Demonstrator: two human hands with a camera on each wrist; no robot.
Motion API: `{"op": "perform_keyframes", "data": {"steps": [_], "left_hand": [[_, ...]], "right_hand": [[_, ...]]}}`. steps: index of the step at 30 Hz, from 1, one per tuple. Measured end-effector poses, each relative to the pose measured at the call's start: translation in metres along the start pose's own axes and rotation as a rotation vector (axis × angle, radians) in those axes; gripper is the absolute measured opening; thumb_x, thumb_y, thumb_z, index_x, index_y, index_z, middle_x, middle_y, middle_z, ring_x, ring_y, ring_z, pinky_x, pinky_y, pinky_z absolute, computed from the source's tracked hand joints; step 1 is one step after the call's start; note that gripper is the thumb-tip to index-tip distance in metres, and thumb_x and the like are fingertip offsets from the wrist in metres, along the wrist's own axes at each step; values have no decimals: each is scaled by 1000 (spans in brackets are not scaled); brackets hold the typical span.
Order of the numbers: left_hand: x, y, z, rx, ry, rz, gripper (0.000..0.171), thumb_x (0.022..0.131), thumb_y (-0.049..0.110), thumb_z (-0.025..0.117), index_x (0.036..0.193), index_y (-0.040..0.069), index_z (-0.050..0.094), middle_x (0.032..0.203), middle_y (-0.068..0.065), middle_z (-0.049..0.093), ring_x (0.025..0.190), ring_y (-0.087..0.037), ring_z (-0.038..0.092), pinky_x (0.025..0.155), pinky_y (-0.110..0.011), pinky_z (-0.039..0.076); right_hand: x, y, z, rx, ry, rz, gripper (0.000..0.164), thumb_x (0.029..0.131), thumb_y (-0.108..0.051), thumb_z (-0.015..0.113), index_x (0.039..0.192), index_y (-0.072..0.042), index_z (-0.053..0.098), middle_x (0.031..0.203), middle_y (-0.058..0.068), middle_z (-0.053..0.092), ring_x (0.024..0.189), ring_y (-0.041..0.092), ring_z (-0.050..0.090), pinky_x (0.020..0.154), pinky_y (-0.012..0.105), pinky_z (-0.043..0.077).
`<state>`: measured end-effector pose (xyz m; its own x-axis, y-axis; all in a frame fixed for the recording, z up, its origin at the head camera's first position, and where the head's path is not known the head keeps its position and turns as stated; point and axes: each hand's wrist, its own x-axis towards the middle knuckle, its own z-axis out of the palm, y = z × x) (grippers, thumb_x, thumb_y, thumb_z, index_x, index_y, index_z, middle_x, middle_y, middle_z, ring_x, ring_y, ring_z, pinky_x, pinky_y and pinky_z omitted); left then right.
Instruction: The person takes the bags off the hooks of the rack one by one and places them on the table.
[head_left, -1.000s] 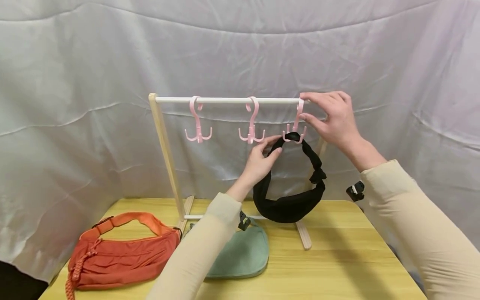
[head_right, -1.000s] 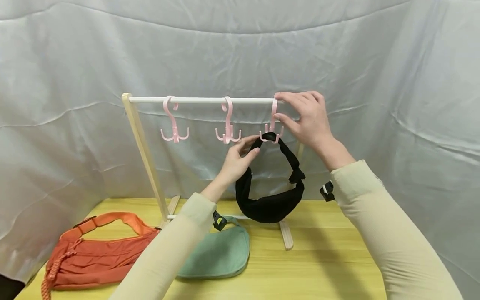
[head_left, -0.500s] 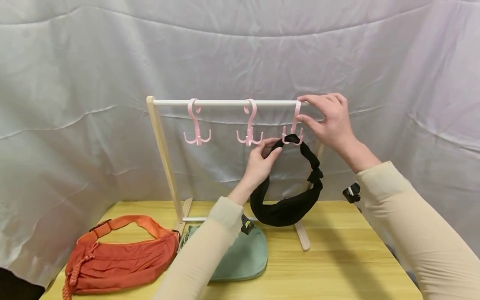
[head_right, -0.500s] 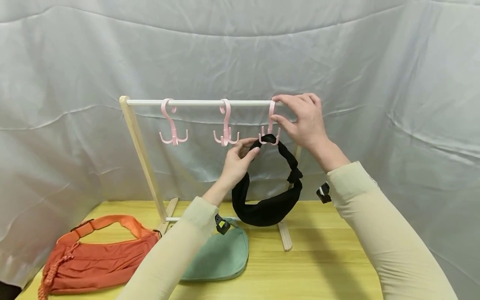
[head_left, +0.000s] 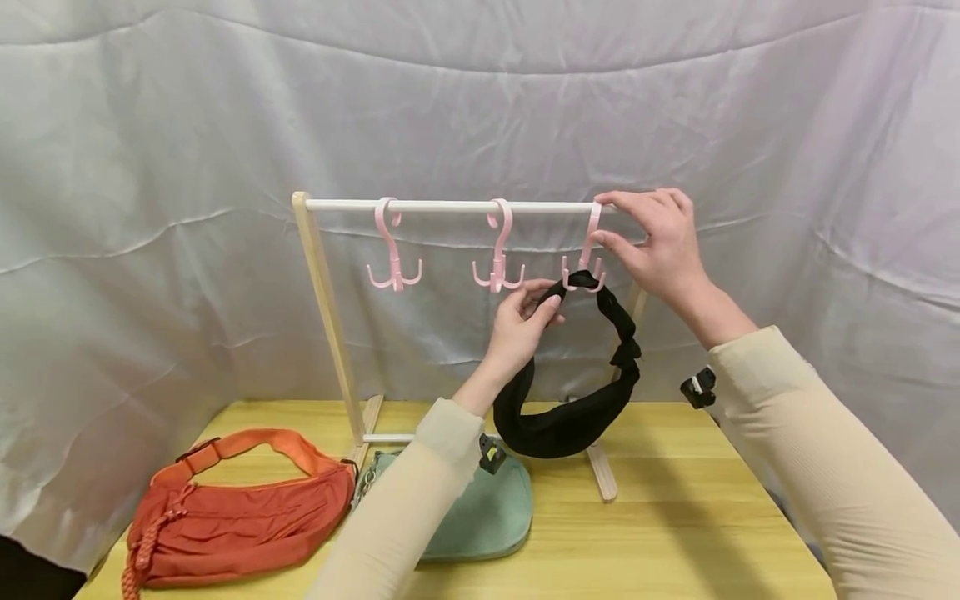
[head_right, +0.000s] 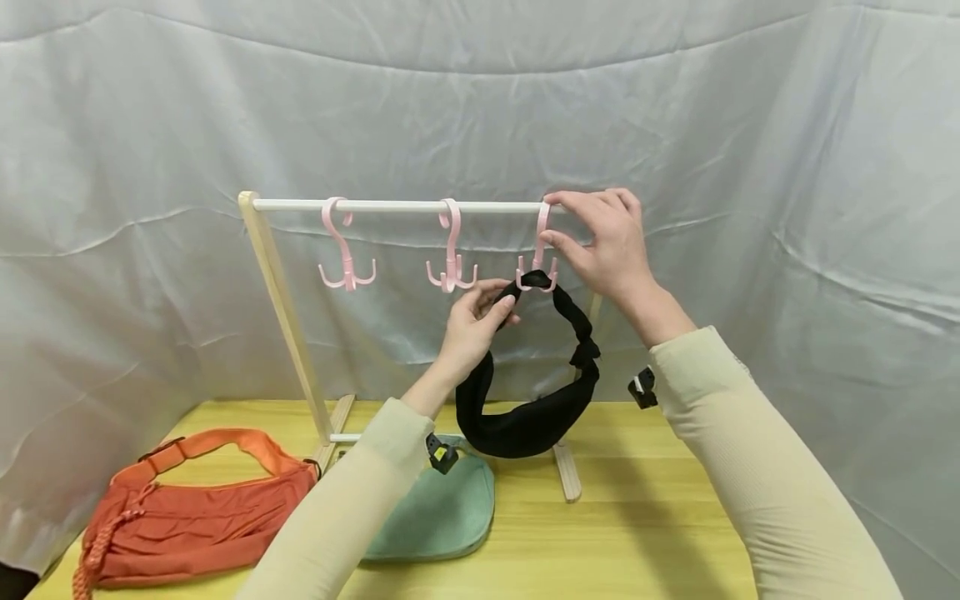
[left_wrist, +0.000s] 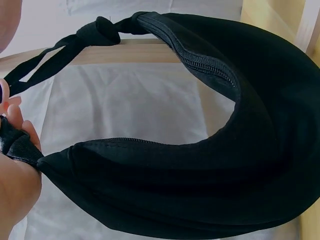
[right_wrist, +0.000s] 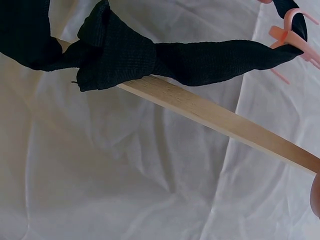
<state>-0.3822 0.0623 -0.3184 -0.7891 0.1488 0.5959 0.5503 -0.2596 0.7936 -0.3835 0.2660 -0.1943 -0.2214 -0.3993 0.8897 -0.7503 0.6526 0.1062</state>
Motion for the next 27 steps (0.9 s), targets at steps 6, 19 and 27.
{"op": "perform_keyframes", "data": {"steps": [6,19,27], "left_hand": [[0,2,2,-28,7,13,28,103,2,62,129,-10,61,117,-38,66,80,-16,69,85,-29,61],[0,9,5,-67,112,71,26,102,-1,64,126,-10,63,115,-29,71,82,-7,69,81,-26,60],[0,13,4,-55,156,69,25,101,-1,65,124,-10,65,114,-26,71,80,-9,67,86,-41,61]], "right_hand": [[1,1,-1,-1,-11,2,56,93,-46,71,131,-5,70,124,15,73,101,39,61,105,46,31],[3,-4,0,-4,-3,10,49,86,-20,84,131,-6,70,126,13,73,103,37,62,107,45,31],[4,-5,2,-7,-2,19,50,85,-19,85,131,-5,70,125,14,73,103,38,62,107,45,31]]}}
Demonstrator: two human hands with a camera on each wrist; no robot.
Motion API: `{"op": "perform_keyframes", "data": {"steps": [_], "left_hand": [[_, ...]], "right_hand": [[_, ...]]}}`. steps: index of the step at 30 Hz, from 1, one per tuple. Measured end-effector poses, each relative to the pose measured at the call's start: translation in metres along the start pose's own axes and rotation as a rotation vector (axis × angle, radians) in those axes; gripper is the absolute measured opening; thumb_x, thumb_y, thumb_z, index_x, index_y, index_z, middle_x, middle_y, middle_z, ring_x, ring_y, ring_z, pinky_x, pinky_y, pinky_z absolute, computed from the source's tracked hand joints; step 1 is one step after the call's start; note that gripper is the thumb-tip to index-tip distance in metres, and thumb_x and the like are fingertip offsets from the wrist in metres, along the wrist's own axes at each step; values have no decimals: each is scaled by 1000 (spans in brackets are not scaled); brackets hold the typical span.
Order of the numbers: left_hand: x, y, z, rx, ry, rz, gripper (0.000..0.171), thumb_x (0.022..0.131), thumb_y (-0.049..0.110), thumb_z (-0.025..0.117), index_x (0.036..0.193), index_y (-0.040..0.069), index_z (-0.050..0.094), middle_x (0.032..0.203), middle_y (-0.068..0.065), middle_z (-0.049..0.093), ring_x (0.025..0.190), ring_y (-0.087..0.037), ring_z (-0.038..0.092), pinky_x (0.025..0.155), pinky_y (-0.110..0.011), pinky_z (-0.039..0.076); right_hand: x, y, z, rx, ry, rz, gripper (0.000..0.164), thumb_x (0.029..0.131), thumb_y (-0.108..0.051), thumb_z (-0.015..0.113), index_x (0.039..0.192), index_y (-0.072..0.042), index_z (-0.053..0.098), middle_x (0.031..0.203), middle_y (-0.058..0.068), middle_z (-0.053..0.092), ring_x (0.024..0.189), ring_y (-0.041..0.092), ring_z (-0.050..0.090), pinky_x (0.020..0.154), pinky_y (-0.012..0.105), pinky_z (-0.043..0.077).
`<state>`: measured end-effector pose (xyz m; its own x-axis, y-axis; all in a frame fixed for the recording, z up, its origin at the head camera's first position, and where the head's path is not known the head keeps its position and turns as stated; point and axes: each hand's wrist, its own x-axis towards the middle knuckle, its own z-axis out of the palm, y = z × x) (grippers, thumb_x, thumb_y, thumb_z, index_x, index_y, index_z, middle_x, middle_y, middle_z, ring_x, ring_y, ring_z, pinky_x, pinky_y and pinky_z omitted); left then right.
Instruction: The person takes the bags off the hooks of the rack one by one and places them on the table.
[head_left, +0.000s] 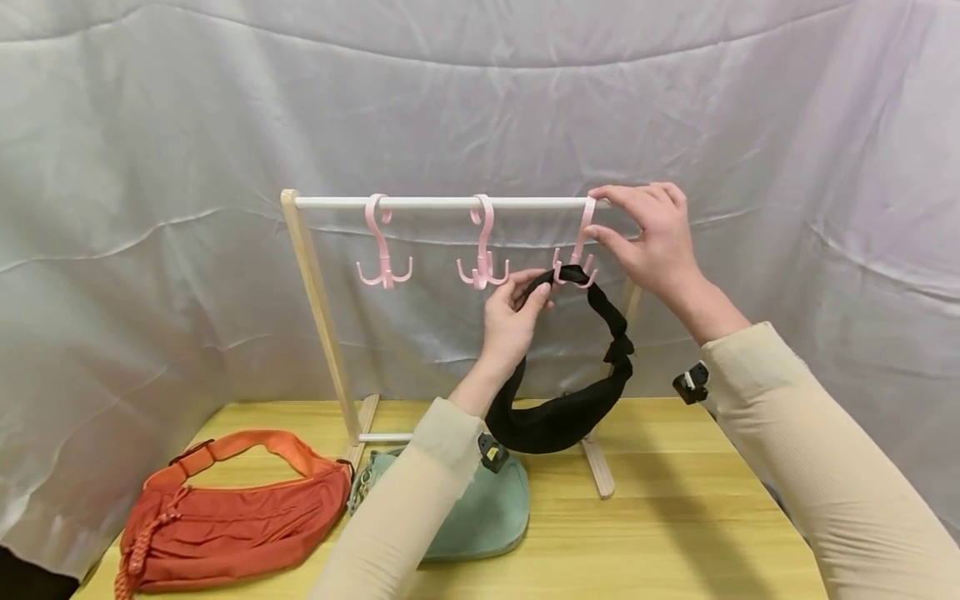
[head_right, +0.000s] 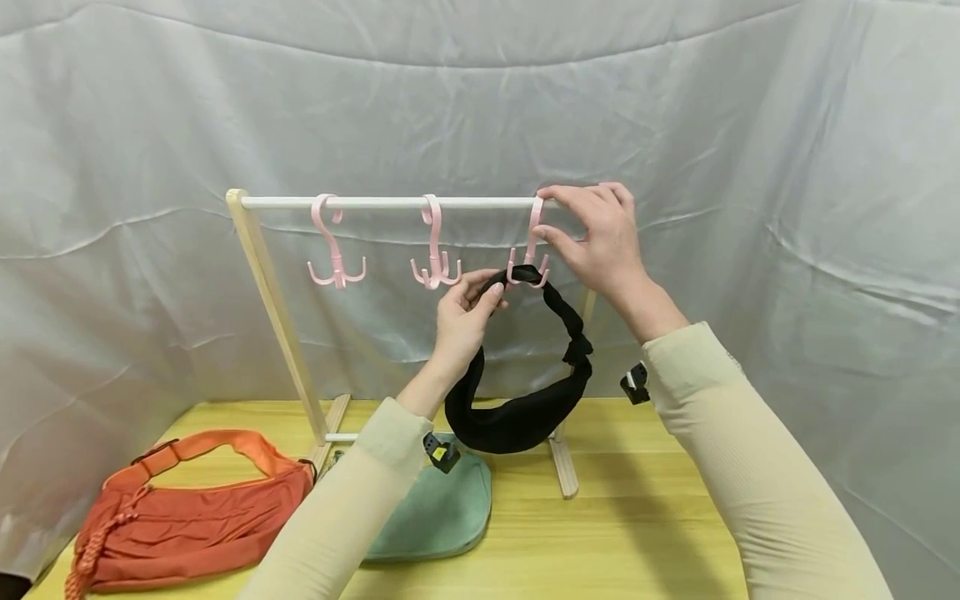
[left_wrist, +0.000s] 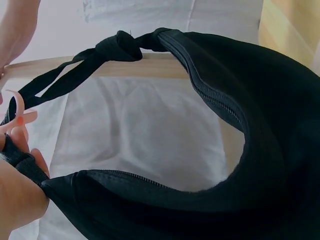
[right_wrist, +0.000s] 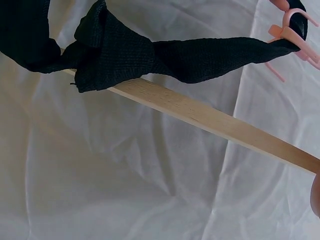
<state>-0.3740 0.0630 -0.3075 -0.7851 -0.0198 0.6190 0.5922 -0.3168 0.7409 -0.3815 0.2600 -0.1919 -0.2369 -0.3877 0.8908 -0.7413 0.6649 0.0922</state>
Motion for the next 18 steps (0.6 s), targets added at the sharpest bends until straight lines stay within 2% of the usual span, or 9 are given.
{"op": "perform_keyframes", "data": {"steps": [3,7,10,16,18], "left_hand": [[0,0,0,13,9,1,25,100,-1,66,123,-10,66,115,-25,71,79,-9,67,88,-44,60],[1,3,-1,24,18,9,25,100,0,67,123,-10,67,115,-24,71,80,-11,67,84,-31,60],[2,6,-1,28,23,17,25,99,0,68,123,-9,67,115,-24,71,80,-14,68,83,-26,59],[5,10,0,12,35,27,26,98,-1,69,123,-8,68,116,-23,72,80,-13,69,84,-27,60],[7,11,1,2,38,28,25,98,-2,69,122,-8,69,117,-23,72,81,-18,71,84,-29,61]], "right_hand": [[-1,0,0,3,-2,2,50,85,-20,85,130,-5,70,125,15,73,103,38,62,107,45,31],[-2,-1,0,11,-3,0,49,90,-31,80,130,-5,70,125,15,73,104,39,62,107,47,31],[-2,-1,0,16,-2,-2,51,93,-38,76,131,-5,70,125,15,73,105,39,62,108,48,31],[-1,-2,1,11,-2,3,48,87,-23,84,130,-5,70,125,15,73,105,38,62,108,46,31],[-1,-2,1,12,2,4,48,87,-22,84,130,-5,70,125,14,73,105,38,62,108,45,30]]}}
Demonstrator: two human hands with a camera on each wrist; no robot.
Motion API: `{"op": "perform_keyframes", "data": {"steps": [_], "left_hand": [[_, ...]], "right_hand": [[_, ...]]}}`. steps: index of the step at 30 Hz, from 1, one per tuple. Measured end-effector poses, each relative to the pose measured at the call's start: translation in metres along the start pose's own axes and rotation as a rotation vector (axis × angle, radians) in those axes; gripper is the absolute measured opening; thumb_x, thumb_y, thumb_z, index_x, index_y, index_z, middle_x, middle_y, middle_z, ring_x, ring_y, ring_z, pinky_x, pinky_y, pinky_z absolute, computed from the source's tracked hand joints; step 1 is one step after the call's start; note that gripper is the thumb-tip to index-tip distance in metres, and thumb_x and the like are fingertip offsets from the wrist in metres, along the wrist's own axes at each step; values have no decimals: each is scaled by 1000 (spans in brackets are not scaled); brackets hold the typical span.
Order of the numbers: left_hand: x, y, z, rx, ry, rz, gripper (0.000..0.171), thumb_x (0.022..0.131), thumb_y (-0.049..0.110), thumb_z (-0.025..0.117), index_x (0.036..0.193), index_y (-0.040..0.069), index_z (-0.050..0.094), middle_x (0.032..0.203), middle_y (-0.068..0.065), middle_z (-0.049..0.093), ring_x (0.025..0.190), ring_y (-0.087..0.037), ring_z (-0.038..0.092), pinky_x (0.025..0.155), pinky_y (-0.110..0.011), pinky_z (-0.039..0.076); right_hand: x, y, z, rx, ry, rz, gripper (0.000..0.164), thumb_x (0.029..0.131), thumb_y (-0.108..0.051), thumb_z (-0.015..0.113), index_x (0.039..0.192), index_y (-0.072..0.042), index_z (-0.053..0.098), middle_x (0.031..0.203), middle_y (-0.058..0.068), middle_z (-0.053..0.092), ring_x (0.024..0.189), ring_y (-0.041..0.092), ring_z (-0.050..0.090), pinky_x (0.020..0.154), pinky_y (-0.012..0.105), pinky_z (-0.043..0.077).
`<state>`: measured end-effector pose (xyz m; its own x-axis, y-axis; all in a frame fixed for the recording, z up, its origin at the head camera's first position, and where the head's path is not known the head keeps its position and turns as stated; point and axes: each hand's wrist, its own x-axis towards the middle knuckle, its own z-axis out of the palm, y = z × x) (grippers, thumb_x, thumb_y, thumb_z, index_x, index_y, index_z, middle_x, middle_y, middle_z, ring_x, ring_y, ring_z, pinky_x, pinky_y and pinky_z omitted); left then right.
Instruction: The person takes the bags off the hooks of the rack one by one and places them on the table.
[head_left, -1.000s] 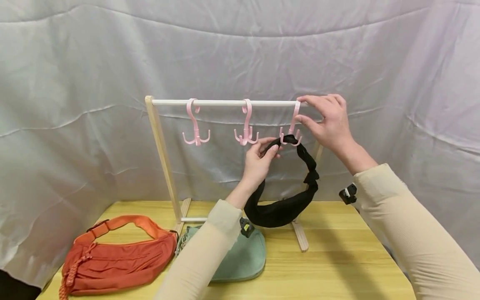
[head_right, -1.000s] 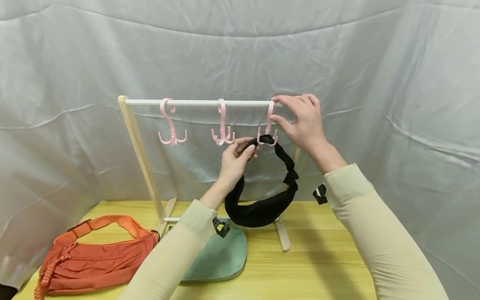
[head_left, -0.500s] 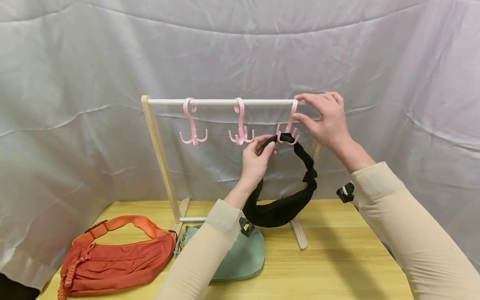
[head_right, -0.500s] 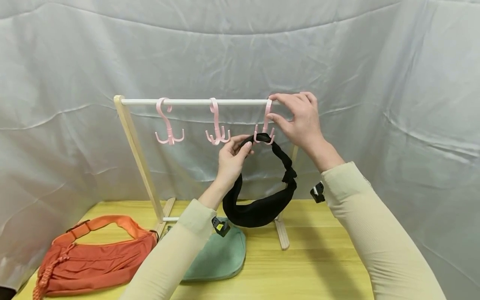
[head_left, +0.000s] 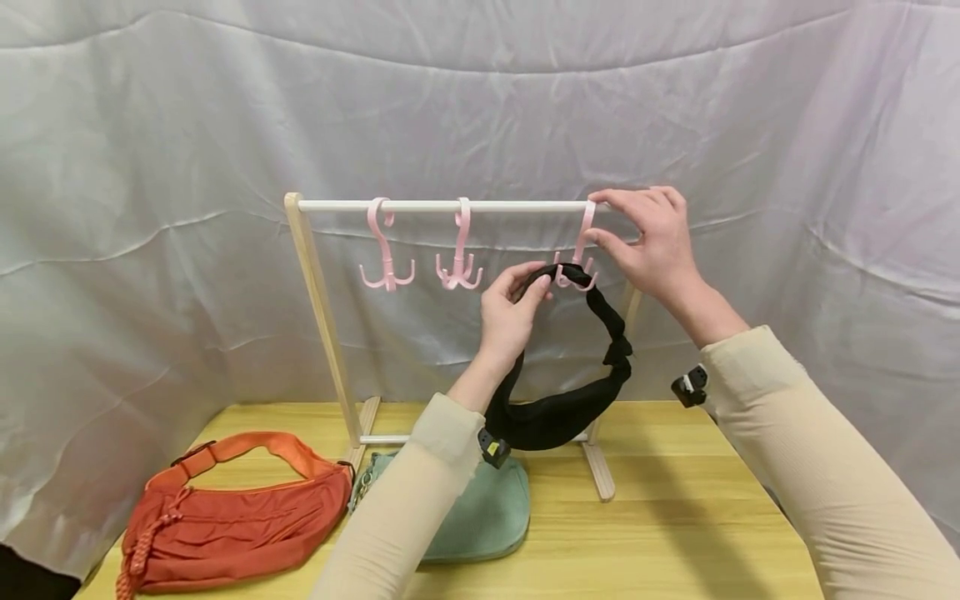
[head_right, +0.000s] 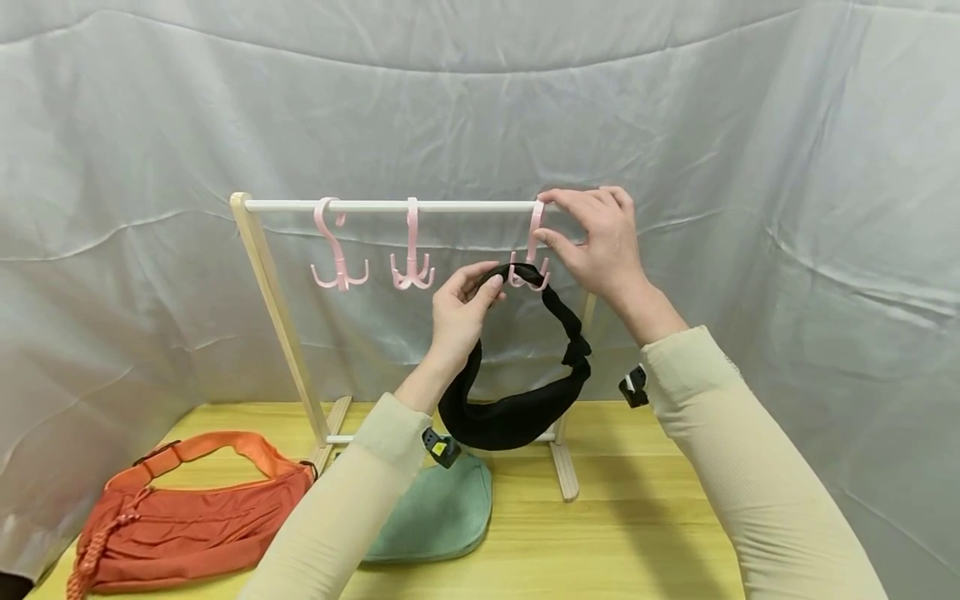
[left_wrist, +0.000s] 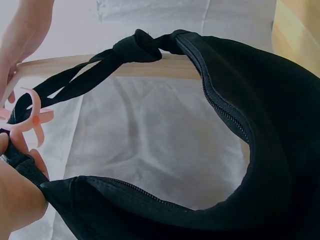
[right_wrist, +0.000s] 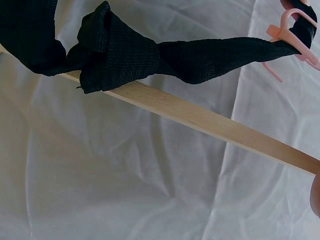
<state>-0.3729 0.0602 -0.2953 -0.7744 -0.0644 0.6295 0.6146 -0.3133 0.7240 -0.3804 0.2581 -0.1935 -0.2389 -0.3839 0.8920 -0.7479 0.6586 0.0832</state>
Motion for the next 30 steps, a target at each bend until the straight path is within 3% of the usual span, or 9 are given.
{"op": "perform_keyframes", "data": {"steps": [4,7,19,30], "left_hand": [[3,2,1,0,2,-3,25,97,-2,70,122,-8,69,117,-23,73,83,-22,71,84,-30,61],[5,4,2,9,6,-7,25,98,-2,70,122,-8,69,116,-23,73,81,-15,71,84,-28,61],[12,7,4,10,22,3,24,96,-2,72,119,-7,72,110,-23,75,89,-8,72,91,-32,60],[16,10,5,-9,33,12,25,94,-4,73,119,-8,72,114,-24,73,99,-13,72,93,-30,59]], "right_hand": [[0,1,0,6,6,-2,48,90,-31,80,130,-5,71,125,14,73,105,38,63,108,44,30],[-1,2,1,5,5,1,49,91,-34,79,130,-6,71,125,14,73,105,38,63,108,45,30],[0,2,2,1,5,13,48,85,-18,86,129,-6,71,125,13,74,105,37,63,107,44,31],[-1,1,4,-6,10,7,47,85,-16,86,128,-5,71,124,13,74,104,37,63,107,47,32]]}}
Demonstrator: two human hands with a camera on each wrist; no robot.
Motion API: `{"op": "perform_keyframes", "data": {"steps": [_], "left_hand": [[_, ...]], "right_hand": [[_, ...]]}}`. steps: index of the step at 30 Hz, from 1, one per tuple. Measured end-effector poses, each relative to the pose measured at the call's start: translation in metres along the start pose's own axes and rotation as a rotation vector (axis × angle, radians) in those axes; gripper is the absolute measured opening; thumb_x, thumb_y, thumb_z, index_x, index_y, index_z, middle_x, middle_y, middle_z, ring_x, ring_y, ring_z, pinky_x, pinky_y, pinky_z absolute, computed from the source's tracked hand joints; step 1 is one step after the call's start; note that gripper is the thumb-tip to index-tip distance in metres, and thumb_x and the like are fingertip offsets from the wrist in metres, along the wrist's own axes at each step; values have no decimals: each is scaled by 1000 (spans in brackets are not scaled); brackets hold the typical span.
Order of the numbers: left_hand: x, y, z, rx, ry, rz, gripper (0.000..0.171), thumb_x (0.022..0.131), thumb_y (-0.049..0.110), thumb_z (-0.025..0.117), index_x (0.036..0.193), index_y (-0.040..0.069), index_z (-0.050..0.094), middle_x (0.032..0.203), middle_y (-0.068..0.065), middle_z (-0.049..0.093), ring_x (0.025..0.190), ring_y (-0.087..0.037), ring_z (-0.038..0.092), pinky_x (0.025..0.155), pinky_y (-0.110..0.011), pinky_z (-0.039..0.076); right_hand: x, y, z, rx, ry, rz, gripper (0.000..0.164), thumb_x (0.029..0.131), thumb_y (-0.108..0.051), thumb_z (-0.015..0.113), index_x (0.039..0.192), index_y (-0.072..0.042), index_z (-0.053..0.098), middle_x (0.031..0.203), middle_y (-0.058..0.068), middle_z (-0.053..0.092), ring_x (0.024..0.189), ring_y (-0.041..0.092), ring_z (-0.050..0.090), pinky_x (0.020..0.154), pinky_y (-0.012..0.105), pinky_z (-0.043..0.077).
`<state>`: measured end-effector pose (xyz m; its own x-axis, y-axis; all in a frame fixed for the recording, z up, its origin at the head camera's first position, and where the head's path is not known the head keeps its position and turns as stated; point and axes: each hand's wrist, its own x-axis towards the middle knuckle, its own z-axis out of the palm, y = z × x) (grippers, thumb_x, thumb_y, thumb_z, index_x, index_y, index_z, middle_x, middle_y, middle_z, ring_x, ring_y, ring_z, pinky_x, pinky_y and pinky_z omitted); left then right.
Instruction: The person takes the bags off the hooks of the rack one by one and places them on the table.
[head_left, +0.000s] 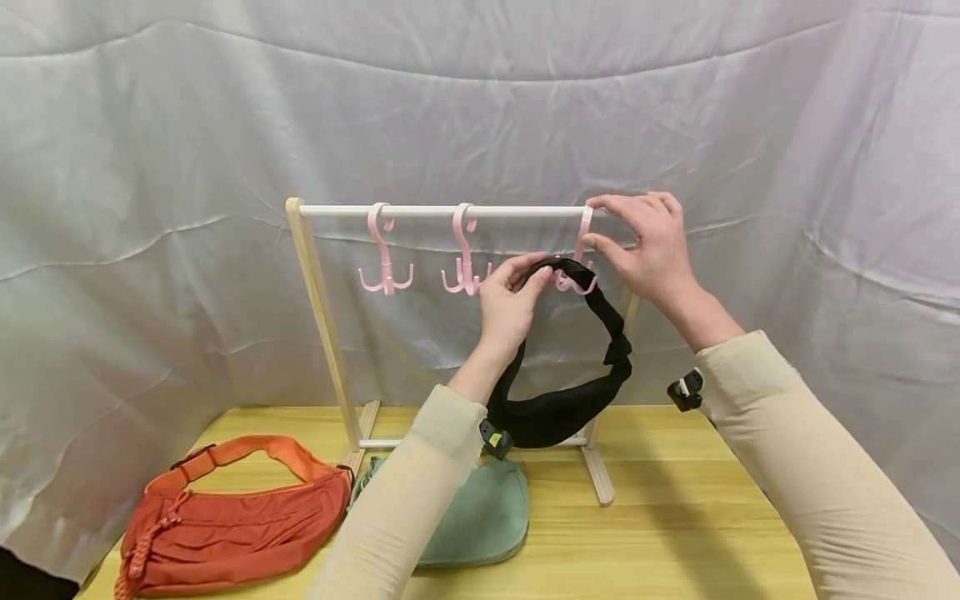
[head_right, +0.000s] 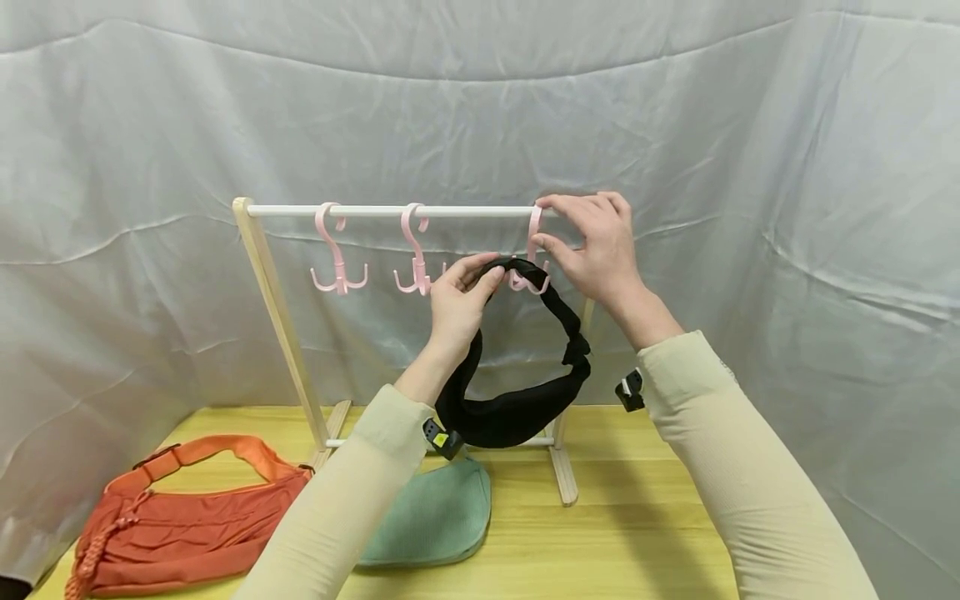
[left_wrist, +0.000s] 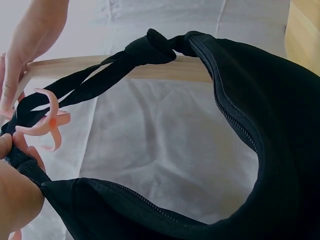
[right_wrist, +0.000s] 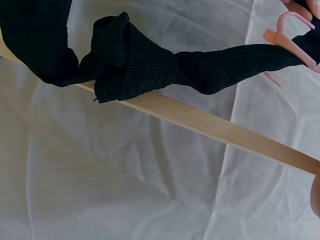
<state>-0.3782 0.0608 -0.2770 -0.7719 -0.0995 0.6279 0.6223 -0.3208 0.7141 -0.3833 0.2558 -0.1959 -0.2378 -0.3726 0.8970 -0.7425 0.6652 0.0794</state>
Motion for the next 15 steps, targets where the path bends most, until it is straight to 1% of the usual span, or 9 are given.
{"op": "perform_keyframes", "data": {"steps": [6,9,15], "left_hand": [[1,3,1,6,18,5,25,93,-4,74,118,-8,72,114,-23,74,100,-11,70,93,-29,59],[1,3,1,10,12,1,26,94,-3,74,119,-7,72,115,-23,74,99,-9,70,94,-30,59],[1,6,3,11,6,-6,25,95,-1,74,120,-6,73,115,-21,74,99,-11,71,93,-30,59]], "right_hand": [[0,-1,1,4,1,2,47,85,-16,86,128,-5,71,124,13,74,105,37,63,107,47,32],[0,-1,1,2,2,11,47,84,-16,87,127,-5,71,124,13,74,106,37,63,107,47,32],[0,-2,1,-1,18,19,46,84,-17,87,126,-5,72,123,13,74,105,37,64,107,47,32]]}}
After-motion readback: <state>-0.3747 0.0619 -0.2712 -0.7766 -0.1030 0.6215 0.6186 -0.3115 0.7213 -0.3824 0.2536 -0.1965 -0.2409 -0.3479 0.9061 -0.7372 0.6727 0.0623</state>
